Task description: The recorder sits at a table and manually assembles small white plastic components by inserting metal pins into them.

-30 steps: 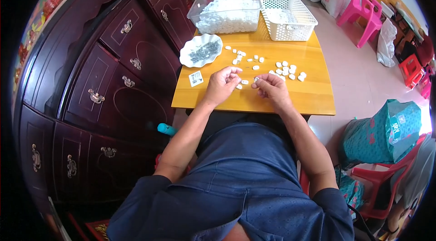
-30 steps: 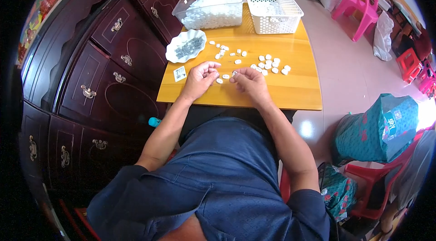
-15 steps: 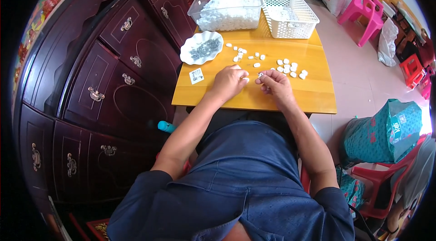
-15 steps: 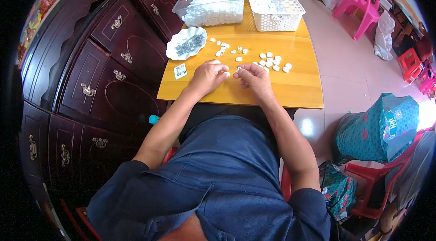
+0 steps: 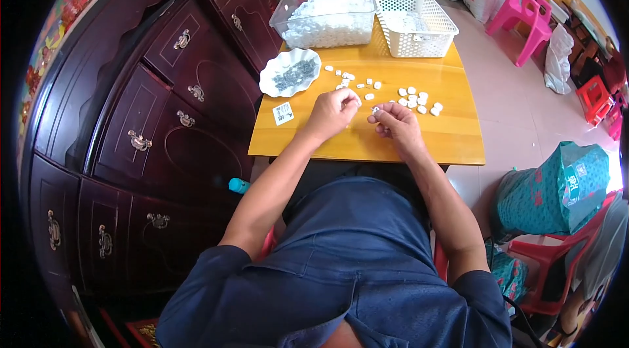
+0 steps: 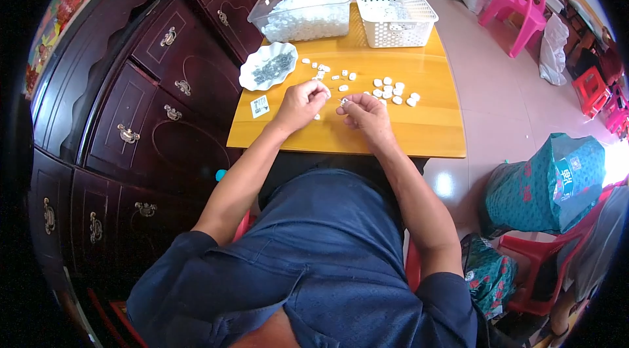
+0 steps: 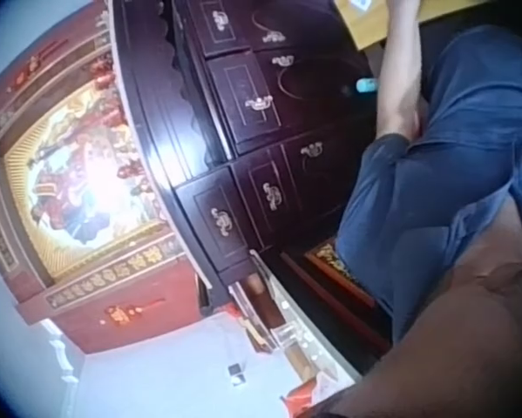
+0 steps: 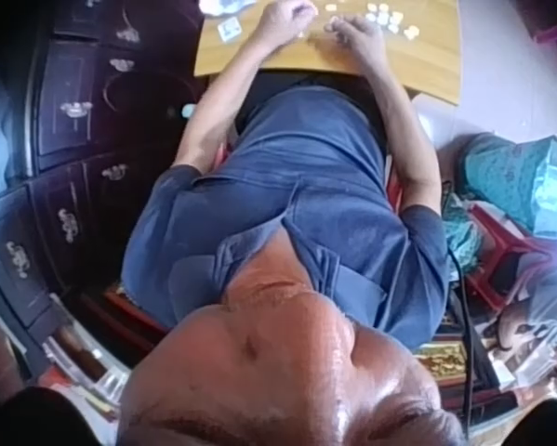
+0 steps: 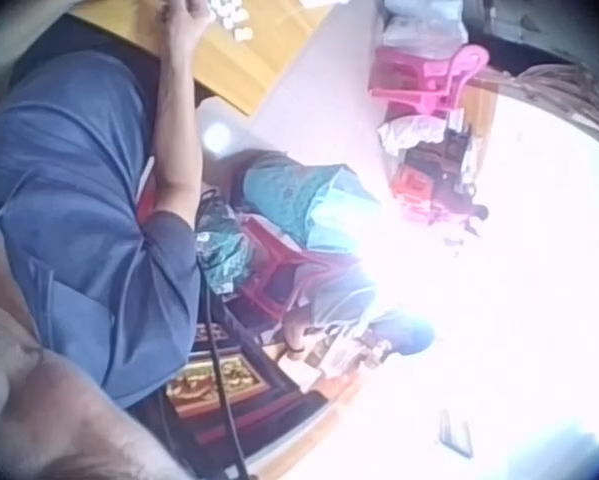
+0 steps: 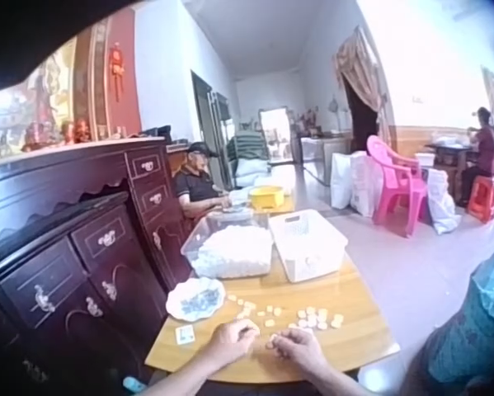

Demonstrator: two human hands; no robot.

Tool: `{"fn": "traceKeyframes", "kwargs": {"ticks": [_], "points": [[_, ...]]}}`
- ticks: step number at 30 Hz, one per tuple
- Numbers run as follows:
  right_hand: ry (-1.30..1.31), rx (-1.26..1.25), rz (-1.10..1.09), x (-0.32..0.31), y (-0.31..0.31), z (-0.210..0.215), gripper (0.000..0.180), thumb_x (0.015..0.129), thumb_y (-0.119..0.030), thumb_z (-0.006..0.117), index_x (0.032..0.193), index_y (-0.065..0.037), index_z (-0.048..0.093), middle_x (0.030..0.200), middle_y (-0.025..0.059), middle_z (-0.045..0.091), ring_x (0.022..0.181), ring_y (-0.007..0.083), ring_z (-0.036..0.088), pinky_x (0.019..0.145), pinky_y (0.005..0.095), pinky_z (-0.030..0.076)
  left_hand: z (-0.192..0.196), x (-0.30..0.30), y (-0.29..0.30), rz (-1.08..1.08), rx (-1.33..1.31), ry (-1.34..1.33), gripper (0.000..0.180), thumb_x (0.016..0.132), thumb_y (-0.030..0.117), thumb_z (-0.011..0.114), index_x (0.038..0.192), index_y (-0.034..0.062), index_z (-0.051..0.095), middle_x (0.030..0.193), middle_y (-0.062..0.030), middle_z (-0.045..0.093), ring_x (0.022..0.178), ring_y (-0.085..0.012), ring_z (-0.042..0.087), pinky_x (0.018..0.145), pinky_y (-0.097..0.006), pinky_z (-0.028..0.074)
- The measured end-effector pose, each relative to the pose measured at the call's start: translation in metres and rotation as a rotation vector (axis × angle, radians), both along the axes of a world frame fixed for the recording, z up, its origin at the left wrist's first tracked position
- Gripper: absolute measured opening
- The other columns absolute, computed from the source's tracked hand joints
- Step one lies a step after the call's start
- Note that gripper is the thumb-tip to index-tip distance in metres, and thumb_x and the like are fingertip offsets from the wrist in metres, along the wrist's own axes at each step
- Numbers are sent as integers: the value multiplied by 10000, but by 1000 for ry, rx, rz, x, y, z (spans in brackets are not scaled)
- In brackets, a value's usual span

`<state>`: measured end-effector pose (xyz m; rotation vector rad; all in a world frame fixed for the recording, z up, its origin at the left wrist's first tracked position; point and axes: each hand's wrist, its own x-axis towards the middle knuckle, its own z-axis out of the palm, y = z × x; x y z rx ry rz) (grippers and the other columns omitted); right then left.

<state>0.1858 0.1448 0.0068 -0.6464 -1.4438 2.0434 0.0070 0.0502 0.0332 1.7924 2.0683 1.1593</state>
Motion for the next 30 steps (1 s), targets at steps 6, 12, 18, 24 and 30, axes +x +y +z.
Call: {"fn": "traceKeyframes", "kwargs": {"ticks": [6,12,18,24,30], "points": [[-1,11,23,-3,-1,-4,125,971,-170,655,1048,-73,670,891,15,717,680,49,589,646,199,480,6,3,-16,-59,46,-819,144,963,117,578,1061,33,644,831,4,626,653,-45,555,569,-214,480],[-7,11,22,-4,-2,-6,134,970,-171,657,1061,-73,670,895,17,721,682,48,590,645,199,481,6,8,-22,-70,40,-936,166,977,117,593,1108,26,639,842,11,619,648,-35,538,563,-198,464],[-6,24,30,-4,-4,-5,135,969,-165,656,1064,-70,670,902,22,725,686,48,588,645,199,476,0,9,-25,-133,13,-872,221,946,77,647,1161,29,635,896,11,642,682,-37,551,610,-205,479],[15,16,45,-6,-3,-4,190,957,-160,650,1090,-24,659,923,42,723,730,70,597,684,210,477,0,6,-28,-126,53,-828,146,937,56,627,1081,33,625,856,13,622,660,-42,543,594,-203,465],[-18,33,12,-1,-3,-3,193,955,-148,644,1089,-8,654,890,44,716,688,79,585,638,219,470,0,6,-27,-92,136,-895,87,946,82,586,1027,52,575,782,0,596,601,-55,525,523,-215,438]]}}
